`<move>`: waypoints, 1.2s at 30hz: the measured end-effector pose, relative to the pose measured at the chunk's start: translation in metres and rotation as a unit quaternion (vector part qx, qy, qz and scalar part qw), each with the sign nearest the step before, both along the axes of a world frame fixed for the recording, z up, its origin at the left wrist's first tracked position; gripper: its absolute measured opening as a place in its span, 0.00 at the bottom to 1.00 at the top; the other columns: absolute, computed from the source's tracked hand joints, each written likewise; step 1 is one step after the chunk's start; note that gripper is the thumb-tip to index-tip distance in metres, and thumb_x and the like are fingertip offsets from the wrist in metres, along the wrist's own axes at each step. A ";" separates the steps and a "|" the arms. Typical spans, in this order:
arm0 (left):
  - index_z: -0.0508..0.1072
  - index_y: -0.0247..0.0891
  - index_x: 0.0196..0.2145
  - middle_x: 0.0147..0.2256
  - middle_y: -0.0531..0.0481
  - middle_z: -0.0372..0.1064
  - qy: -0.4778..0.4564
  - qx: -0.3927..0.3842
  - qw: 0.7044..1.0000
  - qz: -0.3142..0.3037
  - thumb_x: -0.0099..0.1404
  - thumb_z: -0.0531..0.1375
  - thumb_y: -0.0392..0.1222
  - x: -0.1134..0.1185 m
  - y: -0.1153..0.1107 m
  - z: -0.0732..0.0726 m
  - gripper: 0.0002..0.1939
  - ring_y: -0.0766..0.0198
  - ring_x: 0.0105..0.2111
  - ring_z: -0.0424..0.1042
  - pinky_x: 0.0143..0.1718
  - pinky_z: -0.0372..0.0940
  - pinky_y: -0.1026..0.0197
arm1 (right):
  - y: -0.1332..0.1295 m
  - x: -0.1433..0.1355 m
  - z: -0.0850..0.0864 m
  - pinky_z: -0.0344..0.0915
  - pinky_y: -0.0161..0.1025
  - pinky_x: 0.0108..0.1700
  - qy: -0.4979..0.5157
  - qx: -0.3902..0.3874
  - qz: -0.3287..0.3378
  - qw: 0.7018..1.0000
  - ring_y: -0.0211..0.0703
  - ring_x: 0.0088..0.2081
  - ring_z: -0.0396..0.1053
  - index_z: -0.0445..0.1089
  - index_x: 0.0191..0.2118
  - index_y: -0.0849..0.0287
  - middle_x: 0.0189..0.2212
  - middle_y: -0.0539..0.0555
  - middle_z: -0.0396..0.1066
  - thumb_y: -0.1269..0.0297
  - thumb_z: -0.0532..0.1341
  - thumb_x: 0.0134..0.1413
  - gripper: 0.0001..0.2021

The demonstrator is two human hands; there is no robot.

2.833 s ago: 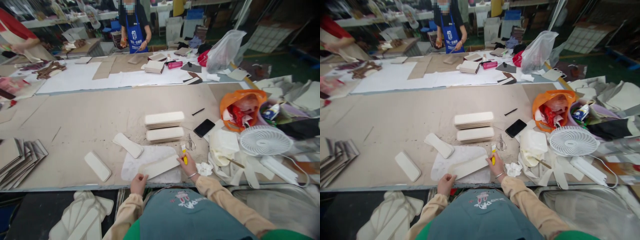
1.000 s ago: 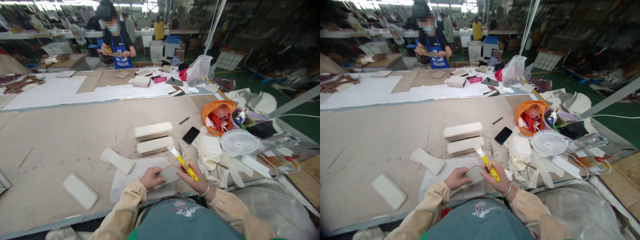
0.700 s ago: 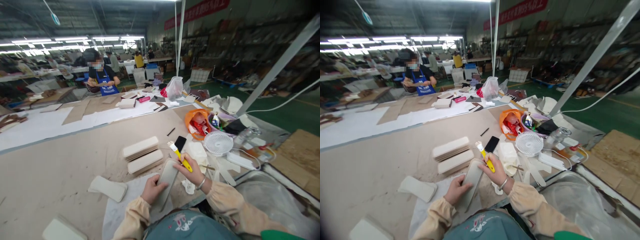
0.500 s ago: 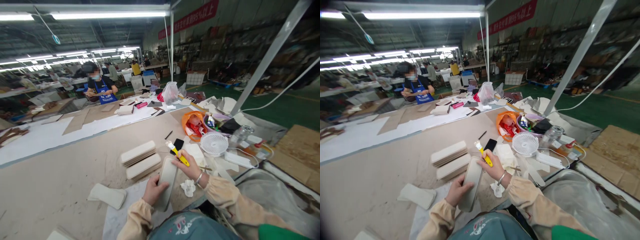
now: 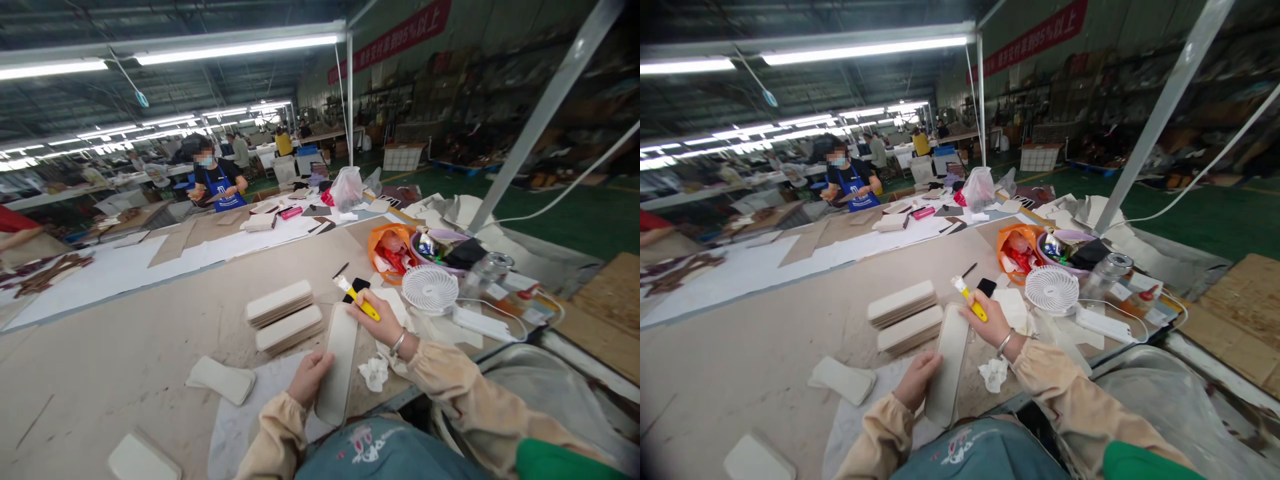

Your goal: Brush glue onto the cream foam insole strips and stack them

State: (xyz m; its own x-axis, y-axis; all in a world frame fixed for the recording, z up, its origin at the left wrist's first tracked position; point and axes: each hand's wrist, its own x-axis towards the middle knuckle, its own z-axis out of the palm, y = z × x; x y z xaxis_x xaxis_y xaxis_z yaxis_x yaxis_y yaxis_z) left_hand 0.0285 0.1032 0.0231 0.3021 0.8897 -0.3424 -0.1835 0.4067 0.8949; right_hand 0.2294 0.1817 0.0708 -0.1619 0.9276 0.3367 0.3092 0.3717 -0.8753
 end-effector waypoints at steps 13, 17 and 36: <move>0.72 0.32 0.41 0.31 0.44 0.75 -0.083 -0.135 0.987 -0.024 0.47 0.69 0.46 -0.006 -0.049 -0.022 0.24 0.60 0.28 0.74 0.26 0.69 0.64 | 0.027 0.040 -0.017 0.60 0.36 0.29 0.082 -0.057 -0.049 0.994 0.38 0.26 0.61 0.55 0.30 0.55 0.25 0.47 0.65 0.53 0.65 0.42 0.18; 0.71 0.31 0.43 0.33 0.43 0.74 -0.079 -0.121 0.989 -0.003 0.47 0.69 0.46 -0.003 -0.053 -0.023 0.27 0.62 0.28 0.74 0.27 0.70 0.65 | 0.026 0.042 -0.023 0.58 0.35 0.27 0.076 -0.056 -0.059 0.994 0.36 0.24 0.59 0.56 0.29 0.55 0.23 0.46 0.64 0.56 0.65 0.42 0.17; 0.71 0.34 0.43 0.31 0.46 0.72 -0.016 -0.102 0.995 -0.011 0.50 0.67 0.49 -0.051 -0.057 -0.027 0.24 0.64 0.28 0.71 0.26 0.70 0.64 | 0.008 0.015 -0.057 0.60 0.35 0.26 0.073 -0.094 -0.053 0.991 0.37 0.23 0.59 0.55 0.29 0.54 0.22 0.45 0.62 0.50 0.63 0.45 0.18</move>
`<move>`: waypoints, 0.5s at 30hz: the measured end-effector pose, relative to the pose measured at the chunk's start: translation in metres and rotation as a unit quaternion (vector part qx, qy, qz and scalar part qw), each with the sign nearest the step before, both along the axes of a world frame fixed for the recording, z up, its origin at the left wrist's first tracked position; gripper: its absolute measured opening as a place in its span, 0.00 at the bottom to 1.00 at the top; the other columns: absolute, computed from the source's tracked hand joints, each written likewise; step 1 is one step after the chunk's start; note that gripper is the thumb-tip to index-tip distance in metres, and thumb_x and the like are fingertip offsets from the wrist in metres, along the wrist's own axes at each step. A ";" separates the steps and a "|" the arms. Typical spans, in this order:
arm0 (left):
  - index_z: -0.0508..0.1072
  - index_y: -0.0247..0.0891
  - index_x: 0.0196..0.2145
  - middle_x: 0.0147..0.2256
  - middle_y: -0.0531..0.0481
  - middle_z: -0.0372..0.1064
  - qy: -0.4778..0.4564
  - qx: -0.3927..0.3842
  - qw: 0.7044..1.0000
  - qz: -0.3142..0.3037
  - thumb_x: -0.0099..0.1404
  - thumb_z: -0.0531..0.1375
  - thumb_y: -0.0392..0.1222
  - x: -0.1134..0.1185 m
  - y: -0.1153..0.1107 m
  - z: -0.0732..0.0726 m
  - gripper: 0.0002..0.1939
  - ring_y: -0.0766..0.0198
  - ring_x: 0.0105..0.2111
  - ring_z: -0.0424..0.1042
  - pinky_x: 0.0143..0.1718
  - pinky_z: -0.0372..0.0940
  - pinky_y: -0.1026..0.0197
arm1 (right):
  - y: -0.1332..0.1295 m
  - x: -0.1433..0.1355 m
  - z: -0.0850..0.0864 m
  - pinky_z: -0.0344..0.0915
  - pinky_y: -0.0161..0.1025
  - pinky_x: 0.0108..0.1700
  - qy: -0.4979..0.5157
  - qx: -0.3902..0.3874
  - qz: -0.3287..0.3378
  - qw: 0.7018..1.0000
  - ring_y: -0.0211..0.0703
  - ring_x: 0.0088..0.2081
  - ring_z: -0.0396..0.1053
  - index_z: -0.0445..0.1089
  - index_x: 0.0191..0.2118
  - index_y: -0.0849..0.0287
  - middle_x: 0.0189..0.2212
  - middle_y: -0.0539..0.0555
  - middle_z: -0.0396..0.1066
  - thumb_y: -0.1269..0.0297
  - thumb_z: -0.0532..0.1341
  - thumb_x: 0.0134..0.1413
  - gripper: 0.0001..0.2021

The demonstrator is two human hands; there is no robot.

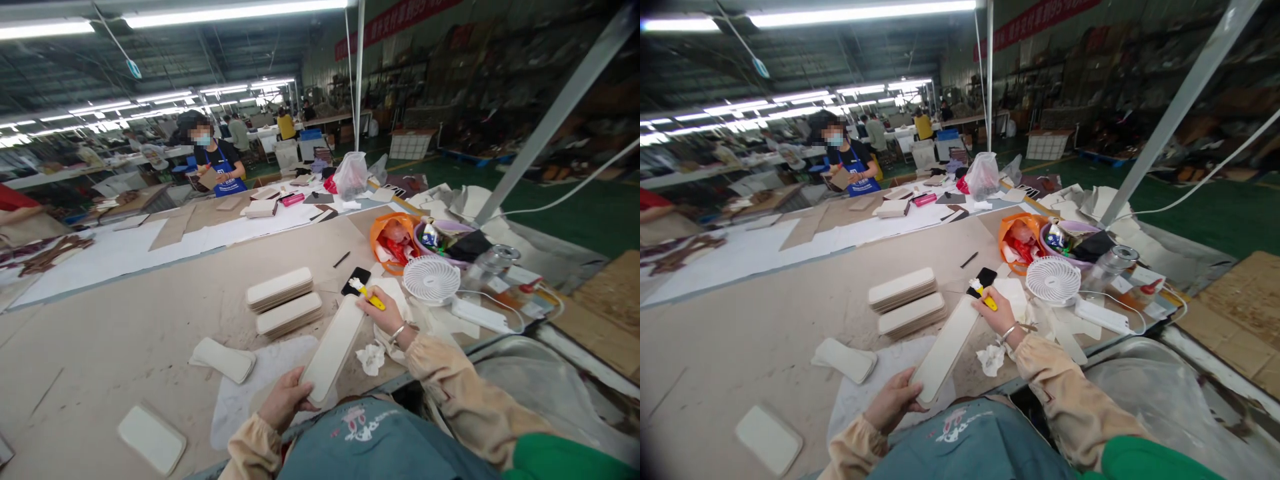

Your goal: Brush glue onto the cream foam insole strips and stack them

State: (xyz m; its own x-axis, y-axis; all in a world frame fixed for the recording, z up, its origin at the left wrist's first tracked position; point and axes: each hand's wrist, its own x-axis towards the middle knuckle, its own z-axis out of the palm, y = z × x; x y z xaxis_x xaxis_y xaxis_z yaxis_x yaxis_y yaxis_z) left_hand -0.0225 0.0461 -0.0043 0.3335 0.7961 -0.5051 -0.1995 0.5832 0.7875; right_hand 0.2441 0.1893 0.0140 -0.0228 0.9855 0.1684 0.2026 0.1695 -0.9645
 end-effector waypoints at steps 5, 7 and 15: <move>0.71 0.33 0.36 0.26 0.50 0.70 0.075 -0.003 0.997 0.034 0.44 0.69 0.51 -0.028 0.012 -0.006 0.24 0.67 0.23 0.68 0.21 0.66 0.66 | 0.004 -0.020 -0.027 0.62 0.36 0.26 0.028 -0.039 -0.020 0.999 0.38 0.22 0.61 0.55 0.30 0.54 0.21 0.44 0.62 0.46 0.63 0.43 0.20; 0.69 0.34 0.30 0.22 0.52 0.68 0.135 -0.008 0.987 0.082 0.41 0.69 0.53 -0.041 0.021 -0.008 0.24 0.70 0.20 0.65 0.19 0.62 0.68 | 0.007 -0.028 -0.040 0.63 0.37 0.25 0.038 -0.055 -0.022 0.998 0.38 0.22 0.61 0.55 0.30 0.54 0.21 0.44 0.63 0.46 0.64 0.42 0.21; 0.66 0.36 0.22 0.16 0.58 0.58 0.295 0.013 0.935 0.197 0.41 0.66 0.59 -0.109 0.086 -0.023 0.23 0.73 0.17 0.57 0.19 0.53 0.69 | 0.030 -0.077 -0.069 0.64 0.40 0.30 -0.093 -0.027 -0.049 0.994 0.42 0.25 0.66 0.57 0.29 0.53 0.23 0.46 0.67 0.51 0.61 0.45 0.15</move>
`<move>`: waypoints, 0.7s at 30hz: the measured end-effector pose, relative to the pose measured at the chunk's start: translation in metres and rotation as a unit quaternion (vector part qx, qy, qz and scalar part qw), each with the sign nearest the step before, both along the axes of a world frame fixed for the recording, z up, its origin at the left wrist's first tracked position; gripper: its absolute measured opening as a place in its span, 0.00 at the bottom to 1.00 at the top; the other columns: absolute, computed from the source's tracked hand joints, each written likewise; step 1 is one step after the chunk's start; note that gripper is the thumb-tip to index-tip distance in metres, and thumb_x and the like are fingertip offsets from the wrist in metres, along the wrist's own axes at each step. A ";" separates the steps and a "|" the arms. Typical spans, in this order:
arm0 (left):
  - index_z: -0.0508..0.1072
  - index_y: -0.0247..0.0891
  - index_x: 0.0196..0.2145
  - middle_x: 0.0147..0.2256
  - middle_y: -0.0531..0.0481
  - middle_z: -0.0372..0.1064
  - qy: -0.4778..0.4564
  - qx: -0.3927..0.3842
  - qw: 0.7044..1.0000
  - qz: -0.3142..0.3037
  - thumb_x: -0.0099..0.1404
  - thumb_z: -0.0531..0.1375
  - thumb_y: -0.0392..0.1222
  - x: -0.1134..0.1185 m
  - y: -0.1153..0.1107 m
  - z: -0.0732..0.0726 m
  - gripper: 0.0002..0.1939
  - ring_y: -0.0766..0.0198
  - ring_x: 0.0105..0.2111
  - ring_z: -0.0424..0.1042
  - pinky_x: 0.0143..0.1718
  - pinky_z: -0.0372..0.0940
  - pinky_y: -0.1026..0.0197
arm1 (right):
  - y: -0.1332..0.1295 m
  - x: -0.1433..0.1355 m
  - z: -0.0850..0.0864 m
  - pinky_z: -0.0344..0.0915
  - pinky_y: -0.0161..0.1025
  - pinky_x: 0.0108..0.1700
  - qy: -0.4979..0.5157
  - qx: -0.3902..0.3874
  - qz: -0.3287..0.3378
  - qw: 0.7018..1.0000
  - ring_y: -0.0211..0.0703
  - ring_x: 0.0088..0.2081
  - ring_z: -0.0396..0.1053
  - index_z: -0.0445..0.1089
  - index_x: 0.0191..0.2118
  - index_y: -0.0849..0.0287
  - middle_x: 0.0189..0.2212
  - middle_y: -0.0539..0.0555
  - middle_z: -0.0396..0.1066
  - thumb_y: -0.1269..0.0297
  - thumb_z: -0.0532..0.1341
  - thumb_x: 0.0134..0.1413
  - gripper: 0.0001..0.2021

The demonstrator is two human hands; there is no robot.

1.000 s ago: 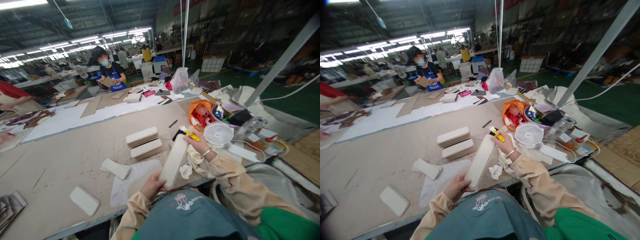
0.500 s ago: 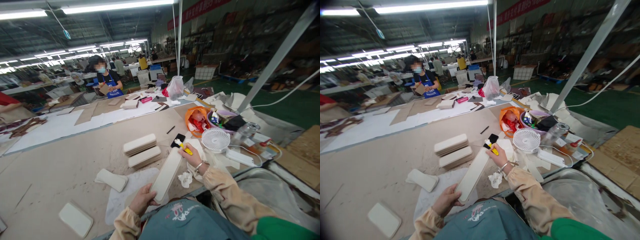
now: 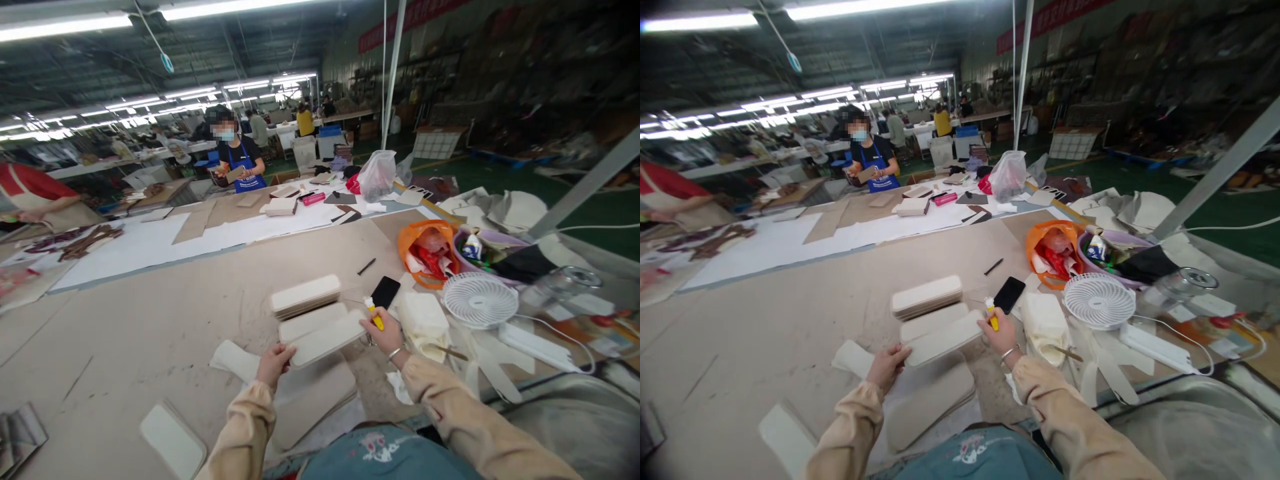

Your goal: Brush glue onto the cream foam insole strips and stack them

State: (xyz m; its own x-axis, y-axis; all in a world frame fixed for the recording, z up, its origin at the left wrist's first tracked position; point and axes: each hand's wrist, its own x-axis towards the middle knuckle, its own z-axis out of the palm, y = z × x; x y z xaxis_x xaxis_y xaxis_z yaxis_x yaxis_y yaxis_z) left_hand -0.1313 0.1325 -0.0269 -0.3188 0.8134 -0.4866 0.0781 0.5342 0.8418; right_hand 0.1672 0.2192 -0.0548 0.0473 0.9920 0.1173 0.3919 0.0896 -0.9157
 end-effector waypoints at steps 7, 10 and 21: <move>0.67 0.38 0.20 0.16 0.54 0.60 0.174 -0.012 0.985 -0.007 0.49 0.60 0.56 -0.037 0.051 -0.020 0.17 0.65 0.22 0.63 0.23 0.55 0.63 | 0.032 -0.045 -0.010 0.62 0.39 0.30 -0.061 0.010 -0.038 0.997 0.42 0.24 0.66 0.56 0.27 0.53 0.21 0.46 0.68 0.50 0.59 0.45 0.14; 0.67 0.39 0.19 0.17 0.53 0.62 0.236 -0.028 0.971 -0.026 0.52 0.59 0.53 -0.044 0.062 -0.026 0.15 0.62 0.25 0.65 0.26 0.55 0.62 | 0.042 -0.054 -0.020 0.61 0.40 0.29 -0.089 0.008 -0.042 0.995 0.44 0.23 0.66 0.57 0.28 0.53 0.21 0.47 0.67 0.51 0.58 0.45 0.13; 0.67 0.40 0.23 0.24 0.48 0.69 0.326 -0.058 0.942 -0.053 0.56 0.58 0.52 -0.052 0.076 -0.045 0.13 0.56 0.30 0.69 0.30 0.55 0.60 | 0.045 -0.055 -0.034 0.60 0.39 0.29 -0.128 -0.016 -0.035 0.991 0.44 0.25 0.67 0.59 0.29 0.52 0.23 0.47 0.69 0.52 0.59 0.48 0.11</move>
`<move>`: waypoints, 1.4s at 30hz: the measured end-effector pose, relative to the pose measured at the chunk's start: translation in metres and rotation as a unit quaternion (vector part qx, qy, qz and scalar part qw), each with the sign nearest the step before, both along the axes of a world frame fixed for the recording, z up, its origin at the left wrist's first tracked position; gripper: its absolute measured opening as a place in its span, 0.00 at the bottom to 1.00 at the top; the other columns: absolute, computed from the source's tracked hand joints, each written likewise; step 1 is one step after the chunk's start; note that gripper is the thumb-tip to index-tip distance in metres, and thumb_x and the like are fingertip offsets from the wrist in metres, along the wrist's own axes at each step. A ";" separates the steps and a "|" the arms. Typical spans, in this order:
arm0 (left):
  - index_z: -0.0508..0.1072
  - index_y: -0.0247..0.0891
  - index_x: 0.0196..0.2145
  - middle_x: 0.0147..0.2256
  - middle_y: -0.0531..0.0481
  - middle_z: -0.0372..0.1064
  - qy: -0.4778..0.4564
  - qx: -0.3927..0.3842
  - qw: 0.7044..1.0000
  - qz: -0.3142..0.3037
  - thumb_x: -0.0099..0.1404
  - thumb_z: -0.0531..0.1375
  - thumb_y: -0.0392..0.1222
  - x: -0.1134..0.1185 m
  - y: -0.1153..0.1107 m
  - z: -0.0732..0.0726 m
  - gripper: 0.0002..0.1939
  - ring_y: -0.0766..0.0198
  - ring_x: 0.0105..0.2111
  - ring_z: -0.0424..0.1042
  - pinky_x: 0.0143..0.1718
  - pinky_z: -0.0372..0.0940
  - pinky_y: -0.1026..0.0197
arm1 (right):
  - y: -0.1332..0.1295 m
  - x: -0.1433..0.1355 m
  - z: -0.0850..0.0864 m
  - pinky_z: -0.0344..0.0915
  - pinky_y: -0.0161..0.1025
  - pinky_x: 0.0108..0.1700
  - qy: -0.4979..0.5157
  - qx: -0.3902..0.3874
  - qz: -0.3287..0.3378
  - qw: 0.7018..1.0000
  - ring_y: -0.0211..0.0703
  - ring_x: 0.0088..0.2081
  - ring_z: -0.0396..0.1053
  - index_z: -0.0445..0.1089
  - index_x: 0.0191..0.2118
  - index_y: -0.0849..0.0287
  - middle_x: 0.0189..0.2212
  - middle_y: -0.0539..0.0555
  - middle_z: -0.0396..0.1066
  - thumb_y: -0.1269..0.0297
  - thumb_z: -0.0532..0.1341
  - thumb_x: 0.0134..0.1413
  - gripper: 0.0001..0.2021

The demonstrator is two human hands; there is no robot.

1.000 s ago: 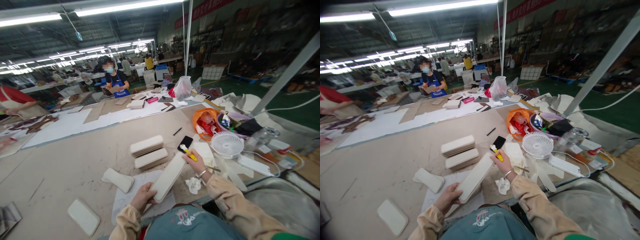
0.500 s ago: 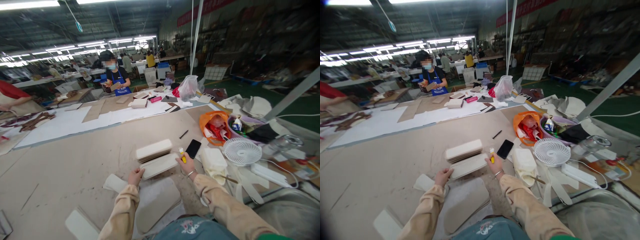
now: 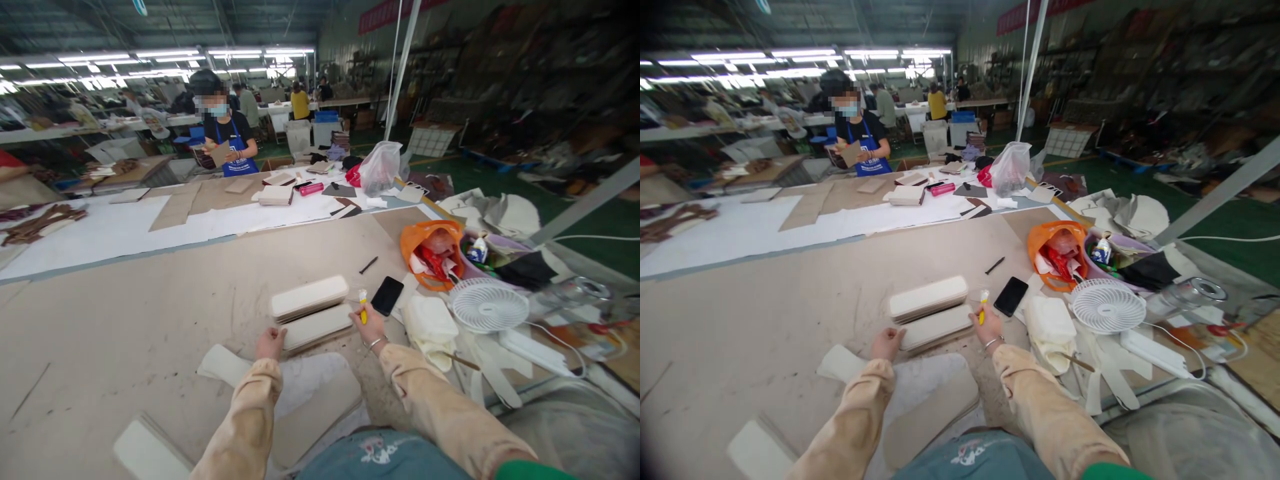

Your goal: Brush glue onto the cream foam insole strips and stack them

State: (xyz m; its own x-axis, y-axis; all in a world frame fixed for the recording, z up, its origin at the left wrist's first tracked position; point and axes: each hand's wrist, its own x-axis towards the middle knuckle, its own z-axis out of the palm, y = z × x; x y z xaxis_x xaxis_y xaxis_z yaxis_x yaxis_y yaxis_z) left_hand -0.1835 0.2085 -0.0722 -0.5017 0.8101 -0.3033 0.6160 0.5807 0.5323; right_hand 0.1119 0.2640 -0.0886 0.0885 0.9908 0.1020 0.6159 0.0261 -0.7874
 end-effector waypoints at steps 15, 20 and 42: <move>0.69 0.36 0.46 0.43 0.43 0.68 0.013 0.101 0.994 -0.040 0.56 0.58 0.50 0.002 -0.131 -0.025 0.22 0.59 0.41 0.69 0.44 0.65 0.56 | -0.111 0.067 0.027 0.63 0.34 0.29 0.151 -0.101 0.193 0.964 0.37 0.26 0.64 0.66 0.37 0.59 0.25 0.50 0.68 0.54 0.54 0.58 0.12; 0.64 0.37 0.54 0.50 0.39 0.62 0.026 0.075 0.989 -0.125 0.43 0.67 0.47 0.017 -0.215 -0.042 0.40 0.49 0.51 0.63 0.53 0.59 0.47 | -0.142 0.028 0.024 0.63 0.33 0.27 0.177 -0.223 0.343 0.895 0.37 0.24 0.65 0.68 0.38 0.59 0.22 0.49 0.68 0.54 0.54 0.59 0.14; 0.62 0.40 0.56 0.49 0.42 0.58 0.106 0.026 0.982 -0.154 0.52 0.63 0.48 0.035 -0.244 -0.062 0.34 0.53 0.48 0.62 0.49 0.61 0.51 | -0.166 -0.068 -0.008 0.59 0.31 0.29 0.097 -0.236 0.453 0.854 0.35 0.24 0.64 0.71 0.32 0.59 0.20 0.47 0.67 0.60 0.54 0.55 0.11</move>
State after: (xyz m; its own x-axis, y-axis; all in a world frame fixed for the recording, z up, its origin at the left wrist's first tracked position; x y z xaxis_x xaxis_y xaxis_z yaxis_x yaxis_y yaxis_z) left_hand -0.1480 -0.0354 -0.1347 -0.2774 0.9451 -0.1729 0.8581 0.3246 0.3978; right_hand 0.0444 0.0985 -0.0964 -0.7664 0.5889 -0.2566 0.3674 0.0742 -0.9271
